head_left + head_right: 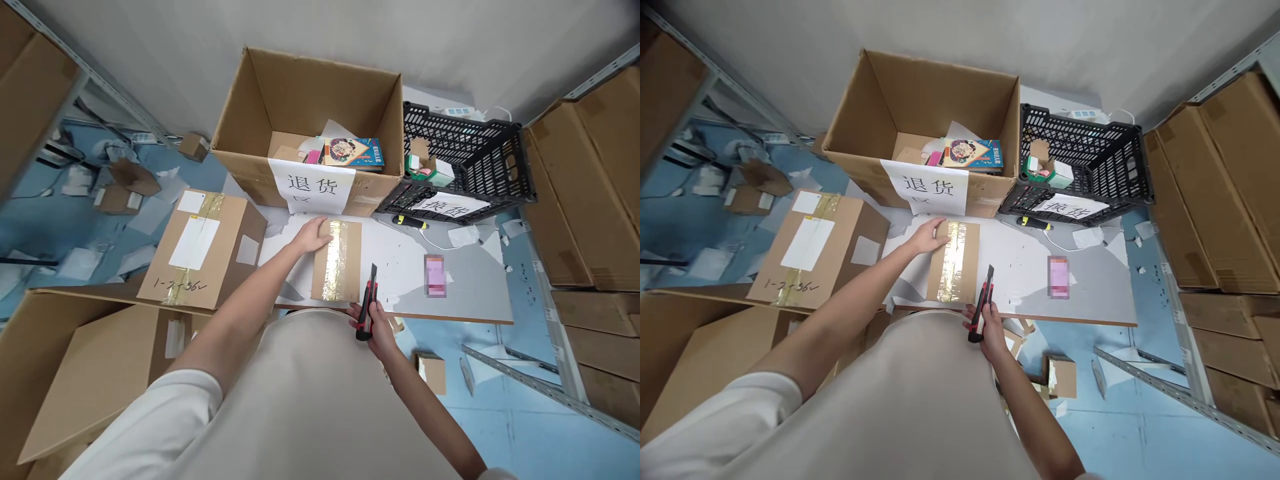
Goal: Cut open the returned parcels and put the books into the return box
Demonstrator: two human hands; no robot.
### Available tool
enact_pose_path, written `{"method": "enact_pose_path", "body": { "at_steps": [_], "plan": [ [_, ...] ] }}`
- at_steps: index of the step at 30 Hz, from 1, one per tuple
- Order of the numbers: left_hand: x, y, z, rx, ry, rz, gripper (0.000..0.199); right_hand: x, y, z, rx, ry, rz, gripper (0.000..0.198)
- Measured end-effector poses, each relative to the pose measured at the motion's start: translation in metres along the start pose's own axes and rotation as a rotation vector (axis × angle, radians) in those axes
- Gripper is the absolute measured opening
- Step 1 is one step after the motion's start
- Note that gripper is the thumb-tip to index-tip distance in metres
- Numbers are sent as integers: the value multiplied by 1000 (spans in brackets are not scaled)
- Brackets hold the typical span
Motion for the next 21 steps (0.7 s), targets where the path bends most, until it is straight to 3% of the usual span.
{"method": "enact_pose_path", "body": {
  "at_steps": [3, 6, 10, 13, 15, 18, 21],
  "plan": [
    [-15, 17, -5, 137, 22, -144, 61, -11, -16, -2, 27, -8, -95, 43],
    [-36, 58, -12, 271, -18, -365, 55, -24, -43, -9, 40, 9, -206, 45],
    [-58, 119, -4, 197, -84, -613, 52, -38, -82, -11, 28, 88, -324, 48],
    [-62, 147, 12, 132, -59, -679, 52, -45, -99, -8, -2, 115, -363, 47],
    [-59, 152, 16, 204, -30, -641, 57, -48, -101, -11, -24, 138, -374, 45],
    [-43, 146, 9, 362, -72, -389, 70, -52, -92, -30, -36, 283, -372, 45],
    [-24, 131, 2, 256, -245, -68, 83, -52, -77, -55, -63, 463, -312, 46]
  ]
}}
Point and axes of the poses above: each hand's wrist, its own y-axis away from the middle knuckle, its own z-axis out of the palm, x = y × z, the point moved 3 cm from there along -y, towards the middle knuckle, and after that the axes turned 12 degrees about -z, right-handed, at the moved point
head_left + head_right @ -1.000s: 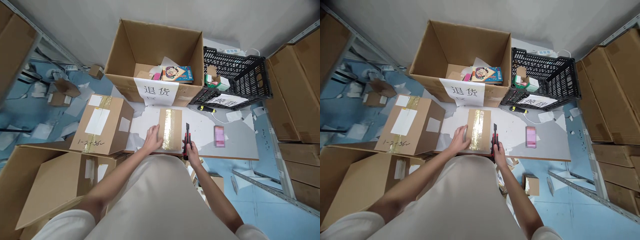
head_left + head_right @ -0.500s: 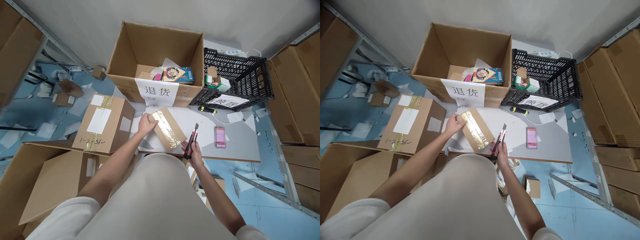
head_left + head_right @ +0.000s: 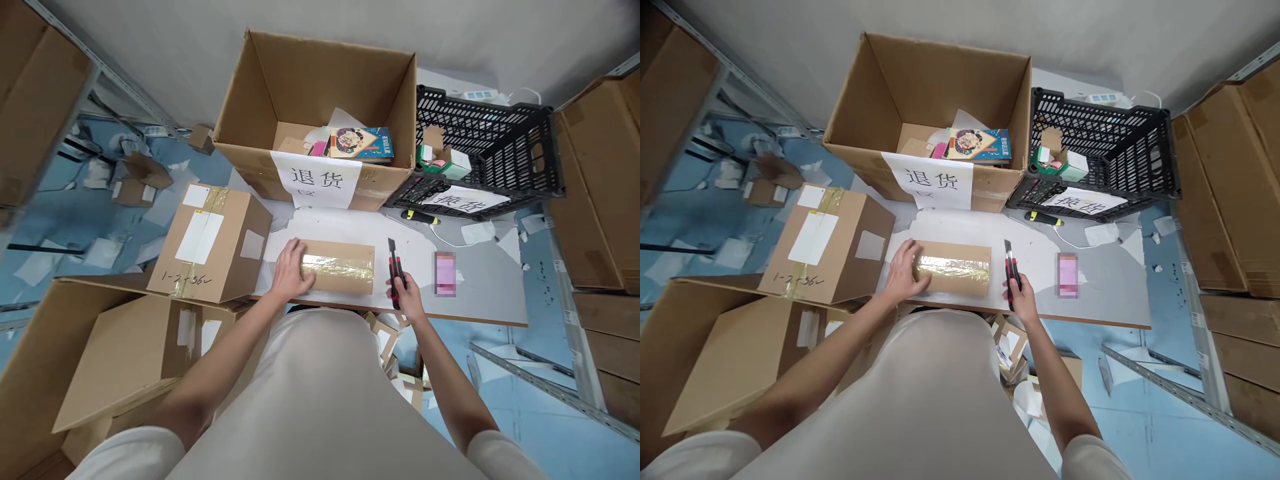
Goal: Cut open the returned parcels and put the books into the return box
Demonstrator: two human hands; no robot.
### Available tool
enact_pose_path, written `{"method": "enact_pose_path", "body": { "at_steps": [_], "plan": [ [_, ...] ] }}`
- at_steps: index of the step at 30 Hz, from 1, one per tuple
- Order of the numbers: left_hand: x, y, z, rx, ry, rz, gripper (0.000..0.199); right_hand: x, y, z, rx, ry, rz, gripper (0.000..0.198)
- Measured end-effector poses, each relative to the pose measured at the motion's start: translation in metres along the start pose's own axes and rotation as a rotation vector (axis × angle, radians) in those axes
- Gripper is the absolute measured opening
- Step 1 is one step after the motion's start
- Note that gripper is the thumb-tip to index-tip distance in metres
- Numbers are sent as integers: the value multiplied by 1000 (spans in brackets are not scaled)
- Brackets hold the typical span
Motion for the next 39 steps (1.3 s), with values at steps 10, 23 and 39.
{"method": "enact_pose_path", "body": {
  "at_steps": [10, 23, 39],
  "plan": [
    [22, -22, 4, -263, -294, 200, 138, 10, 26, -1, -179, -54, 144, 46],
    [23, -26, 3, -260, -228, 192, 133, -1, 27, -12, -339, 34, 169, 39],
    [21, -29, 6, -213, -269, 194, 128, -15, 35, -17, -645, 208, 233, 39]
  ]
}}
Point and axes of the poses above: each hand's wrist, its own y-axis away from the middle knuckle, its own z-axis out of the palm, x = y × z, the point moved 3 cm from there along -y, towards the middle knuckle, and after that the axes turned 12 degrees about -z, right-handed, at the moved point
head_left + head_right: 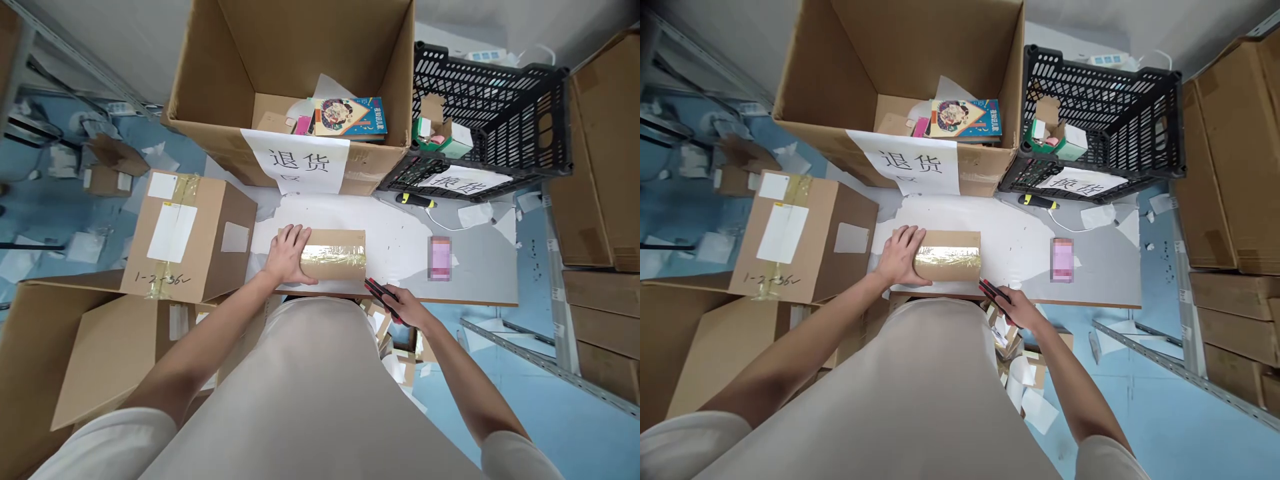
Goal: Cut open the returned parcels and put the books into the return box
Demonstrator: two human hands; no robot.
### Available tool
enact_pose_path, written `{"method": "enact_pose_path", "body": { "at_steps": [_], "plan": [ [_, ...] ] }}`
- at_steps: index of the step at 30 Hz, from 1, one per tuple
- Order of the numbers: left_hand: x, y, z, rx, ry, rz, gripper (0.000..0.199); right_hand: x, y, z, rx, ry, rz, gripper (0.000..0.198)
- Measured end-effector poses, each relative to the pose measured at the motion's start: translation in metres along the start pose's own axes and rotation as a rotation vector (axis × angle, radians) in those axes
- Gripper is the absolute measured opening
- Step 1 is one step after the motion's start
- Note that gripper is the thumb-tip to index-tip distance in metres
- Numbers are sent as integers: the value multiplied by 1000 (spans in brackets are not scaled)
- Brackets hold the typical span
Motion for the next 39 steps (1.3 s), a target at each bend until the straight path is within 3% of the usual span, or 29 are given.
{"method": "enact_pose_path", "body": {
  "at_steps": [5, 9, 11, 14, 17, 21, 24, 26, 28, 31, 34, 39],
  "plan": [
    [-3, 1, 3, -5, -13, 17, 131, 13, 25, -35, 79, -31, 32, 41],
    [-1, 2, 2, -4, -57, 36, 127, 37, 24, -59, 429, 102, 3, 50],
    [0, 4, 2, 0, -81, 51, 121, 49, 4, -52, 577, 262, 6, 52],
    [2, 12, 3, 27, -92, 83, 112, 64, -41, -29, 682, 538, 63, 53],
    [3, 27, 9, 85, -68, 84, 99, 77, -76, -9, 709, 701, 158, 56],
    [5, 47, 25, 183, -18, 115, 77, 89, -89, -2, 739, 789, 219, 57],
    [4, 55, 35, 264, 27, 170, 63, 72, -86, -11, 843, 824, 104, 59],
    [4, 57, 41, 309, 52, 238, 53, 38, -84, -18, 896, 852, -97, 60],
    [3, 59, 48, 347, 75, 332, 45, -5, -89, -16, 817, 909, -351, 62],
    [2, 61, 58, 382, 120, 436, 43, -63, -106, 6, 417, 1066, -599, 65],
    [0, 59, 66, 380, 167, 436, 43, -88, -124, 29, 154, 1240, -601, 69],
    [-1, 52, 67, 241, 200, 386, 39, -91, -140, 41, 64, 1365, -524, 64]
  ]
}}
Point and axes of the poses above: each hand's wrist, its own y-axis away from the middle knuckle, its own z-axis out of the palm, x = y × z, the point moved 3 cm from there along -y, towards the middle knuckle, and after that the axes turned 12 degrees about -z, right-handed, at the moved point
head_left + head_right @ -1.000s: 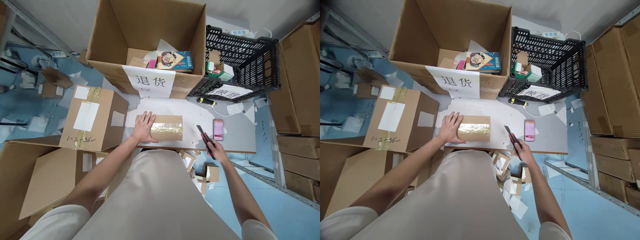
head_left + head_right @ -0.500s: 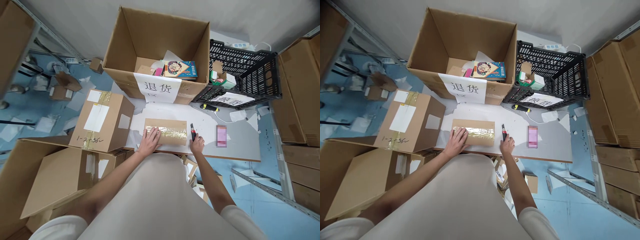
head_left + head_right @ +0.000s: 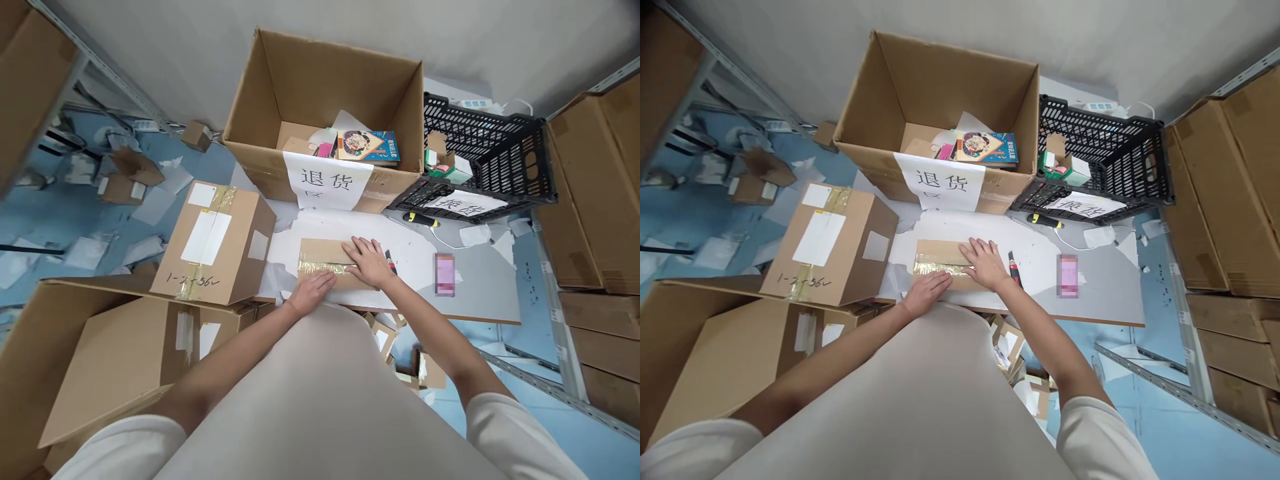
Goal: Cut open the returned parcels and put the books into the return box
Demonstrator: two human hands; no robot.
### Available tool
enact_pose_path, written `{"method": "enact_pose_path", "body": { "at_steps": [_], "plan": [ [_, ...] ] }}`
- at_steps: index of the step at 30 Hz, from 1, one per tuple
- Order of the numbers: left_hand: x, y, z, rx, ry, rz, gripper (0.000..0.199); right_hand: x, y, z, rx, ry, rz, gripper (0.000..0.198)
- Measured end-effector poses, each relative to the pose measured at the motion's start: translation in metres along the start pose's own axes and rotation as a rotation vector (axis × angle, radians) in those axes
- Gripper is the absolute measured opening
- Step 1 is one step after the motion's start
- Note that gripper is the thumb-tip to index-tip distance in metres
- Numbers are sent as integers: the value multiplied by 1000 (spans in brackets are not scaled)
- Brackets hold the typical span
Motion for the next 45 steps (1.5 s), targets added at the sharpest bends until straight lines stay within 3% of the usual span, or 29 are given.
{"method": "enact_pose_path", "body": {
  "at_steps": [4, 8, 13, 17, 19, 21, 24, 28, 31, 36, 42, 45],
  "plan": [
    [-1, -4, -6, -83, 21, -8, 36, -3, -2, -1, -23, 75, 11, 59],
    [-2, -5, -10, -74, 6, 35, 35, 0, -5, -17, -72, 81, -3, 43],
    [0, -3, -10, -68, -66, 61, 39, 32, -25, -42, 16, 64, 305, 48],
    [2, -3, -19, -43, -128, -15, 39, 47, -39, -24, 123, -22, 478, 49],
    [-3, -6, -28, -43, -125, -100, 49, 49, -39, -11, 141, -100, 490, 50],
    [-14, -11, -41, -70, -99, -188, 79, 48, -34, -6, 198, -129, 439, 49],
    [-38, -26, -63, -187, -69, -211, 122, 36, -16, -14, 308, -68, 312, 46],
    [-68, -44, -81, -360, -93, -95, 138, 2, 15, -26, 274, -15, 88, 48],
    [-81, -48, -85, -387, -120, -32, 135, -23, 40, -21, 136, -23, 74, 62],
    [-87, -47, -81, -390, -147, -4, 121, -63, 80, 9, 146, 50, 154, 32],
    [-88, -48, -75, -396, -148, 9, 112, -101, 97, 74, 110, 110, 199, 60],
    [-89, -50, -77, -411, -190, -15, 102, -101, 93, 80, 98, 103, 222, 65]
  ]
}}
Point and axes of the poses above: each hand's wrist, its own y-axis away from the middle knuckle, its own z-axis out of the palm, x = y × z, the point moved 3 cm from there along -y, towards the middle knuckle, and after that the axes turned 12 degrees about -z, right-handed, at the moved point
